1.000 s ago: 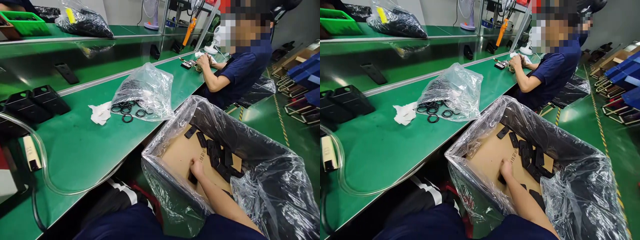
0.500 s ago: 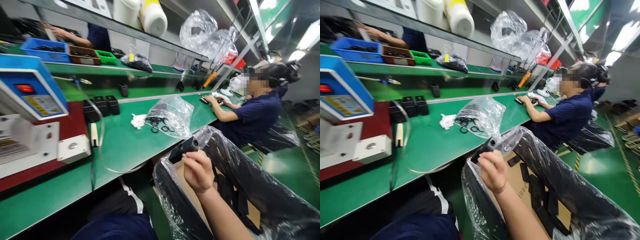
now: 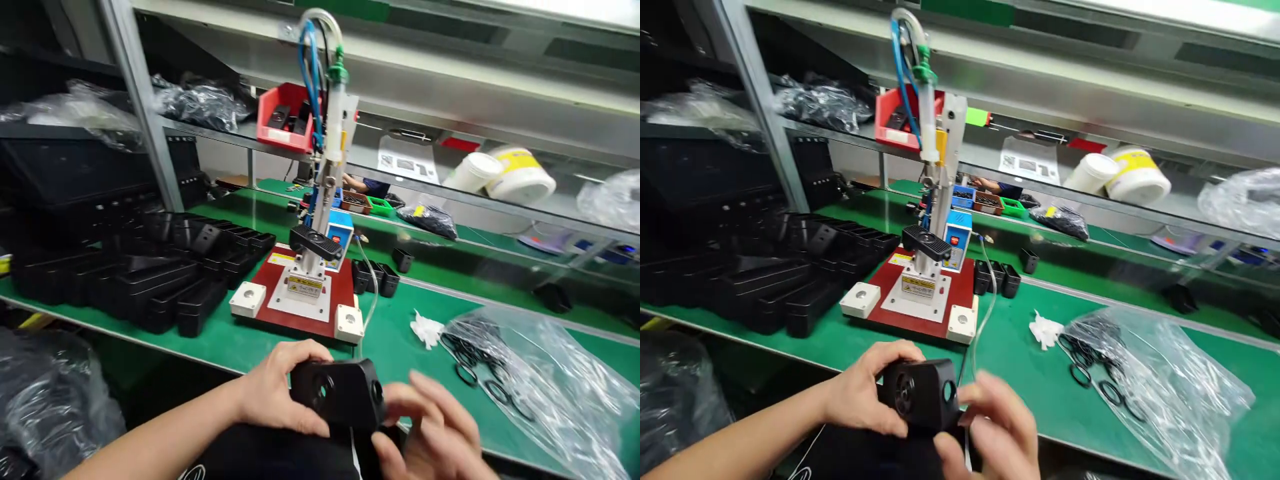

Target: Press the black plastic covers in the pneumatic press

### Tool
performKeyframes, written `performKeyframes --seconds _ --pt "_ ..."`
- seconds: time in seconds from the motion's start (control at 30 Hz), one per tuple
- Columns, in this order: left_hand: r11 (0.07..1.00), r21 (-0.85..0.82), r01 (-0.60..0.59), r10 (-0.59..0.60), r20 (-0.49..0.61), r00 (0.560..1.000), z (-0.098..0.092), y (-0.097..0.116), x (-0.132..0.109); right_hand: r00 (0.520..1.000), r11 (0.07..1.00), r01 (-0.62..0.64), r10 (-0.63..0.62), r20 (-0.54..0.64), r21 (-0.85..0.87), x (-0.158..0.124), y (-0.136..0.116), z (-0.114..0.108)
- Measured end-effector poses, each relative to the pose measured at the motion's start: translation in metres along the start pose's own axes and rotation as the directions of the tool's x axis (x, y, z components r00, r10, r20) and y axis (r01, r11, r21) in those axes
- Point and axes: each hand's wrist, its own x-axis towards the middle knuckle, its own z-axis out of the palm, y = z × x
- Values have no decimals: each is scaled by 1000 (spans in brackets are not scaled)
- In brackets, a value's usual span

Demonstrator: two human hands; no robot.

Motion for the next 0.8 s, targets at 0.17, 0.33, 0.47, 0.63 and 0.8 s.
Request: performKeyframes --seconds 0.17,0.33,0.47,0.63,0.8 --pt "697 680 -227 330 -22 944 -34 1 -21 755 855 -514 417 506 62 45 1 25" --pt "417 860 -294 535 30 845 -56 -1 -20 735 830 -545 406 543 119 71 8 50" --pt "771 611 -178 380 -218 899 -79 -3 1 912 984 -176 169 373 -15 92 20 58" --pt "981 193 36 56 -452 890 -105 -6 59 966 989 91 -60 253 -114 138 45 71" --pt "960 277 30 142 -577 804 -133 -26 128 984 976 113 -83 160 -185 181 84 88"
